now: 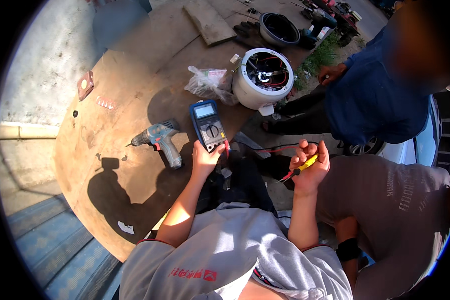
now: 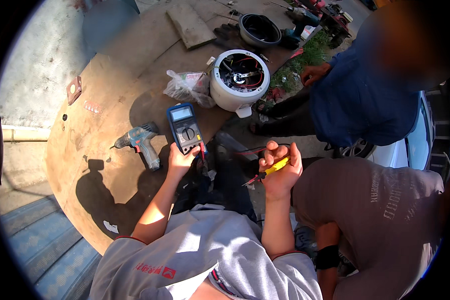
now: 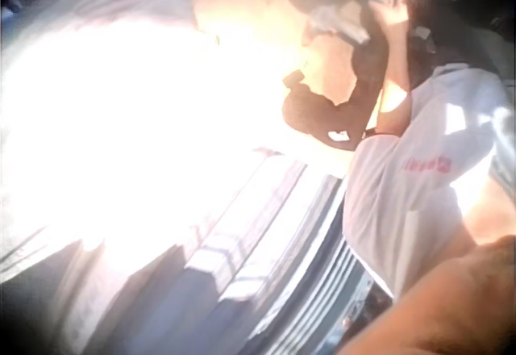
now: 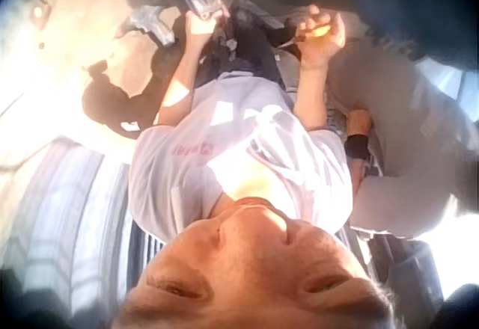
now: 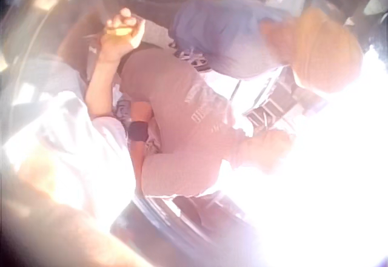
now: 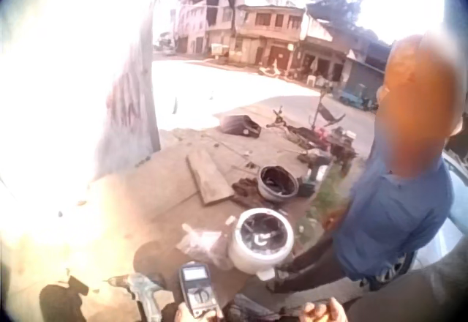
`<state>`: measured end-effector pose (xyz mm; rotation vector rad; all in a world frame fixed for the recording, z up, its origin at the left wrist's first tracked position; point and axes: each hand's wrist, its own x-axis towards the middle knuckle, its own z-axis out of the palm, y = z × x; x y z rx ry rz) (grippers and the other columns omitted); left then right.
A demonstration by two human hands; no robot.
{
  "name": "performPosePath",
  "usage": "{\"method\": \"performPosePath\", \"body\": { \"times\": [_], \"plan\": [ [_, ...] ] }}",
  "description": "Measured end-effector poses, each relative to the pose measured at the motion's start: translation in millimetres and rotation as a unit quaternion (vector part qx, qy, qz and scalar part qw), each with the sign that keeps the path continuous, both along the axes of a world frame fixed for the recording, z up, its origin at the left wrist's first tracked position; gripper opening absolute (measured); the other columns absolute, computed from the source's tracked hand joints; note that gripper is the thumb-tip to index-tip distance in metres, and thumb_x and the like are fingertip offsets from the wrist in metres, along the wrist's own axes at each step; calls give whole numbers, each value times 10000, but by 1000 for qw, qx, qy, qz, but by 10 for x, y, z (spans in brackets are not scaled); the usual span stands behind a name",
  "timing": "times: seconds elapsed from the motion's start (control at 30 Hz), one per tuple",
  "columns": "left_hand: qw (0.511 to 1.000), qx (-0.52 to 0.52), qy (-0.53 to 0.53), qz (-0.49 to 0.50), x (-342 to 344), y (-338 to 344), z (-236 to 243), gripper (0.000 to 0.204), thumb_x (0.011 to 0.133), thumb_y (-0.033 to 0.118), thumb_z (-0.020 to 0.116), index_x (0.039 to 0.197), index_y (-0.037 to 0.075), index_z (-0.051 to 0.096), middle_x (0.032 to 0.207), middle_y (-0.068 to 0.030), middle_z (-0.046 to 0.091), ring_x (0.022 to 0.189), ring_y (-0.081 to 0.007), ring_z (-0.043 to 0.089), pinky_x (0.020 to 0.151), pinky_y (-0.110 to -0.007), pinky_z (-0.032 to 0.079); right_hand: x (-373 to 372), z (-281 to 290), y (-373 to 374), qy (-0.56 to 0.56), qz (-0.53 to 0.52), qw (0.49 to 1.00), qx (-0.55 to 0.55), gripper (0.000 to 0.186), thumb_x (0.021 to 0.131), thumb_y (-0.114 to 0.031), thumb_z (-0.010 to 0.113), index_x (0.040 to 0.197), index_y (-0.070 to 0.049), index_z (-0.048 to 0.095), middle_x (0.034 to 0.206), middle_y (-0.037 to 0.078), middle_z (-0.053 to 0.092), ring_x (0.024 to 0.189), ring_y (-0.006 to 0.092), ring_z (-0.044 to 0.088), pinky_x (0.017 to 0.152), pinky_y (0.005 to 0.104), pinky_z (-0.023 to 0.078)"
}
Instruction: The person disassembles a white appliance, likely a rice cooker, using a power drill to remove screws and separate the casing. They then use a multimeter to test the internal wiring and components while two other people observe.
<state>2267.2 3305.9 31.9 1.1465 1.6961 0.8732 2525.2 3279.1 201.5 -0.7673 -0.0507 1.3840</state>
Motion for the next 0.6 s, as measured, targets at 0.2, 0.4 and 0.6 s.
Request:
{"method": "performPosePath", "body": {
  "times": [0.2,0.4,0.6],
  "plan": [
    [962,-89,248,-66,-189,-10,386,628,784,374,774,1222,24,488,1193,-209,546,1061,-398,585,866,-483,500,138,-89,524,-31,77,993,80,492,1010,-379,369,687,-58,556,597,19,337,577,155,309,534,321,287],
    [981,83,169,-44,-261,53,314,386,815,181,741,1109,17,552,1021,-173,577,928,-362,618,786,-434,521,344,-47,948,-82,18,991,100,516,1027,-406,381,659,-74,527,550,-2,319,534,126,217,521,310,193],
    [978,117,160,-67,-195,256,295,308,812,139,741,1037,4,580,936,-165,588,839,-331,639,729,-407,525,379,413,1133,-290,-59,928,227,538,1047,-434,364,671,-79,511,599,10,371,559,126,250,524,305,214]
  ]
}}
